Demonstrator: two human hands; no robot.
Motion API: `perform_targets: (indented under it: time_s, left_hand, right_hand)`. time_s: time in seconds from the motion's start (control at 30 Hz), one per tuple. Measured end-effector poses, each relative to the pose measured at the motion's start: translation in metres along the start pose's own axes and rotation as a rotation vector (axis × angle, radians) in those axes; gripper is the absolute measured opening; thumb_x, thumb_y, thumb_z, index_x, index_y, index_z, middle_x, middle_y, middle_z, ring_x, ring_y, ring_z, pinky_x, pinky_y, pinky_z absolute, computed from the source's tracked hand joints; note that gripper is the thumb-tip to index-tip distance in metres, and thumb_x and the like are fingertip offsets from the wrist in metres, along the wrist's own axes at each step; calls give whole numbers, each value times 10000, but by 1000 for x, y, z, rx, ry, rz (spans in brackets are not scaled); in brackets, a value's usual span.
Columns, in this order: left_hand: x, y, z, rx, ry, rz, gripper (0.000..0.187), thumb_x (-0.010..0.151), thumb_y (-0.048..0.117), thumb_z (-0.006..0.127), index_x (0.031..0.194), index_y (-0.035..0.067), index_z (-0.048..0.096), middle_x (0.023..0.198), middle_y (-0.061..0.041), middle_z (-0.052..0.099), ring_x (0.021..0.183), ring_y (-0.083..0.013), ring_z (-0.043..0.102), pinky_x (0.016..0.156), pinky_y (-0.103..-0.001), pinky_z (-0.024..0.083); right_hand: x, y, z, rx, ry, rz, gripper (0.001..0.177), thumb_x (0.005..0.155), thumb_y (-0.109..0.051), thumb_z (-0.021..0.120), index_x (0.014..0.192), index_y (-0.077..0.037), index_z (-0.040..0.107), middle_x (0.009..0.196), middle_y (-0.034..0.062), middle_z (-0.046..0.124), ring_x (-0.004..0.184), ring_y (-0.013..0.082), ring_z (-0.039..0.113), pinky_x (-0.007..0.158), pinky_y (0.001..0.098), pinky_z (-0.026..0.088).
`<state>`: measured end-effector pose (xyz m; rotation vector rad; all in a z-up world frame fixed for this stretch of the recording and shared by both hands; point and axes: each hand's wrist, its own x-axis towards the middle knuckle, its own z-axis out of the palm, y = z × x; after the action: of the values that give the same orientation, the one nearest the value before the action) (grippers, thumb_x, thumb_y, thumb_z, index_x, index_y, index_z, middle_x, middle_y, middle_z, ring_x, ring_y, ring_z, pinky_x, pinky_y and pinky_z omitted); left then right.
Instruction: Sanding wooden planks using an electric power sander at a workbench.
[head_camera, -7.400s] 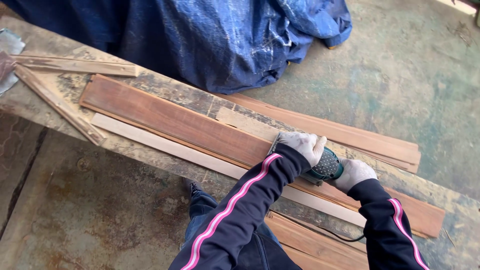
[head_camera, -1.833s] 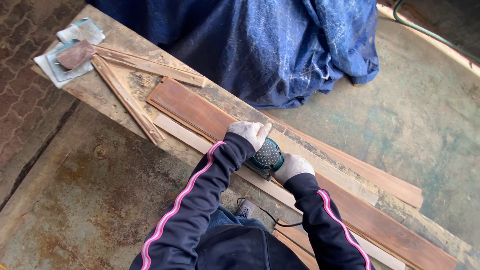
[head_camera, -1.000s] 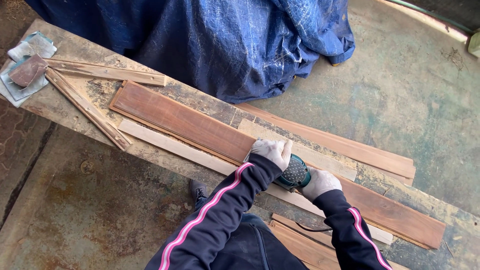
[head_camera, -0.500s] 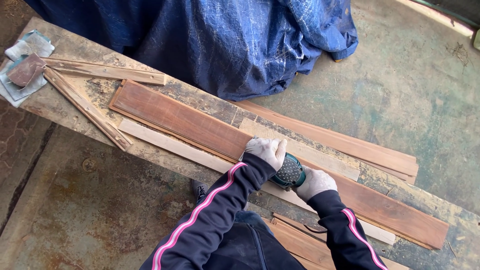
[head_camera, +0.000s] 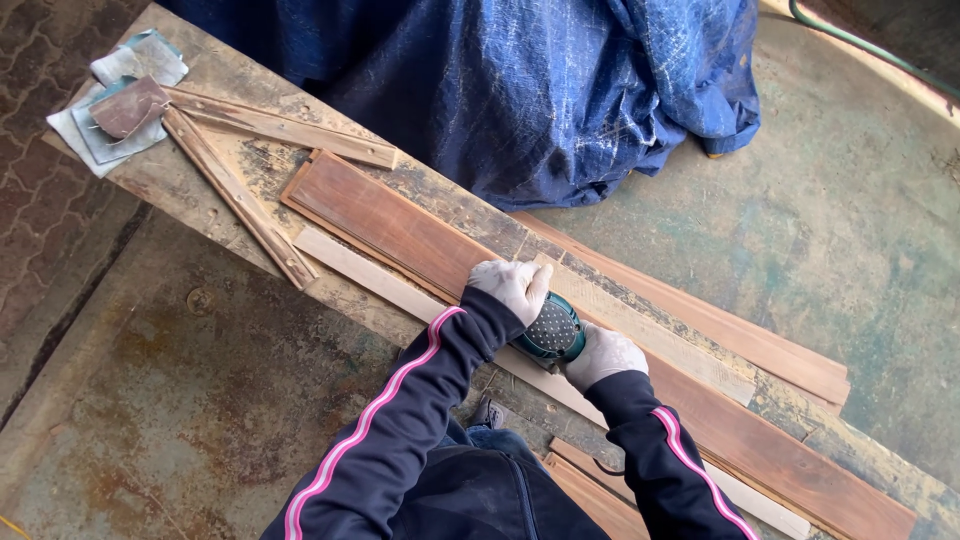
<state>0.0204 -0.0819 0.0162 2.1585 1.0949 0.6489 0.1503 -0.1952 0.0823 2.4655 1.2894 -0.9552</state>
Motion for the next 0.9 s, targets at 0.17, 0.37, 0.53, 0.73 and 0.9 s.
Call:
perform_targets:
  time_s: [0.17,0.37,0.53,0.73,0.9]
  left_hand:
    - [8,-30,-27,-16,50,-3,384,993,346,540,785,85,730,747,-168,733,703,-391,704,698,-510,531]
    - [21,-62,-57,12,36,-39,411,1004,363,551,756,88,727,717,-178,716,693,-382,704,697,-494,540]
    - [29,-91,-86,-44,50,-29,408,1013,354,534,770,86,722,757,-158,731,709,-360,713,692,-472,541]
    - [40,-125,-119,-53,61,-77,415,1014,371,519,779,103,730,755,-144,733,696,-349,712,685,-459,545]
    - [50,-155,-146,-11,54,-113,430,1025,393,516,800,105,743,733,-149,722,698,-354,707,685,-465,540]
  right_hand:
    - [11,-39,-1,-46,-2,-51,425,811,-418,727,1164,-180,730,991,152,770,975,334,732,871,432,582]
    - [24,-82,-1,-12,39,-81,437,767,-421,751,1132,-180,746,950,153,768,932,330,742,854,426,586]
    - [29,-127,-8,-50,0,-81,439,796,-455,738,1127,-166,749,963,160,770,933,330,748,861,426,587]
    - [44,-173,-8,-74,31,-120,473,792,-480,735,1097,-118,734,964,177,764,931,344,743,848,444,584]
    - [53,-213,-9,-114,12,-101,464,797,-476,740,1058,-93,745,951,190,764,919,346,755,836,443,595]
